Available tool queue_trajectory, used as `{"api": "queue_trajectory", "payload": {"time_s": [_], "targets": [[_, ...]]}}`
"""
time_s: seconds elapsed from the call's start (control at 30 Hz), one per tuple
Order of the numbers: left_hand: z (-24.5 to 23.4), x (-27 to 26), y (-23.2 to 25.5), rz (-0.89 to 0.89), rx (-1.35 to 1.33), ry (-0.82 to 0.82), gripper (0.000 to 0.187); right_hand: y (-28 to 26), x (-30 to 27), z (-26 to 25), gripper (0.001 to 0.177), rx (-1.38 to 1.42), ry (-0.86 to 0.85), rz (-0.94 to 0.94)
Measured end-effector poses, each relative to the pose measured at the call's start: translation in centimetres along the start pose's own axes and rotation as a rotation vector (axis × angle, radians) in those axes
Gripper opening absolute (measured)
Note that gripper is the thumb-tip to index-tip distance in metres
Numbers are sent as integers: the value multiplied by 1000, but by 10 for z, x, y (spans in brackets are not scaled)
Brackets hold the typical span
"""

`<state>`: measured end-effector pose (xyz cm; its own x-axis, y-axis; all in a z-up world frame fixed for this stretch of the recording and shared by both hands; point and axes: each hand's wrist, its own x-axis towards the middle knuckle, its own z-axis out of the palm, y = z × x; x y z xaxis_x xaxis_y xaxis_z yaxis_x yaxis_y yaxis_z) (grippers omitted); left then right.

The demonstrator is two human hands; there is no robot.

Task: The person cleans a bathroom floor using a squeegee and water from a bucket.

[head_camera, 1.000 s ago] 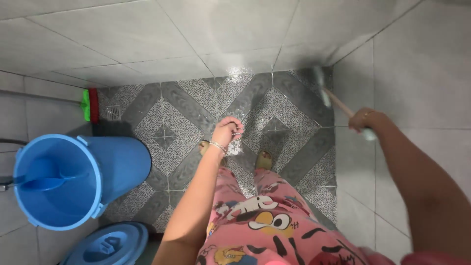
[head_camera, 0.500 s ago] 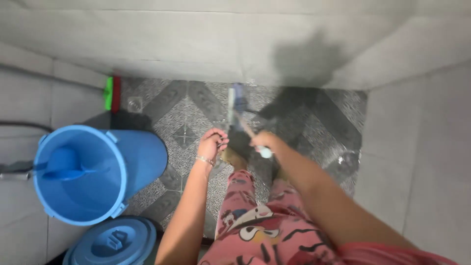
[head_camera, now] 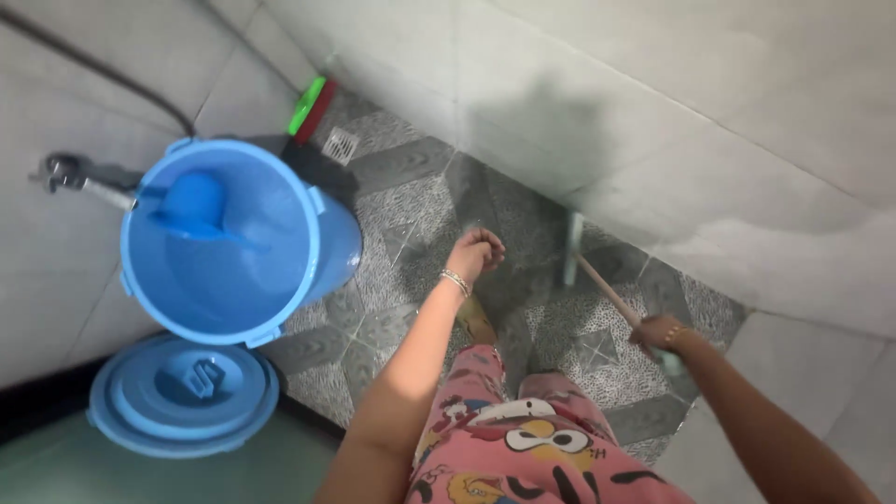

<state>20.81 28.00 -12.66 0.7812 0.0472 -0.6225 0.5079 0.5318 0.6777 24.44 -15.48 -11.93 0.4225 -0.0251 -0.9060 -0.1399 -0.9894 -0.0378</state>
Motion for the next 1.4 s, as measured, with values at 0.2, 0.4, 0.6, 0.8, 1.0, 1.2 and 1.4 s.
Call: {"api": "queue_trajectory", "payload": {"time_s": [0.2, 0.4, 0.6, 0.8, 1.0, 1.2, 1.4], "targets": [[-75, -44, 30, -33, -73, 220, 26, -164, 27, 20, 26, 366, -129, -3], [-139, -70, 35, -26, -113, 393, 24, -385, 151, 33, 30, 422, -400, -177], [-172, -83, 24, -15, -187, 524, 24, -480, 138, -8, 24, 333, -298, -290], [-157, -78, 33, 11, -254, 494, 24, -342, 92, -58, 53, -172, 48, -484], [-148, -82, 38, 80, -335, 562, 22, -380, 132, -61, 24, -307, -145, -389], [-139, -95, 15, 105, -513, 800, 20, -525, 238, -46, 36, 309, -678, -234], [-91, -62, 29, 186, -647, 874, 21, -493, 135, -56, 22, 281, -396, -331]]}}
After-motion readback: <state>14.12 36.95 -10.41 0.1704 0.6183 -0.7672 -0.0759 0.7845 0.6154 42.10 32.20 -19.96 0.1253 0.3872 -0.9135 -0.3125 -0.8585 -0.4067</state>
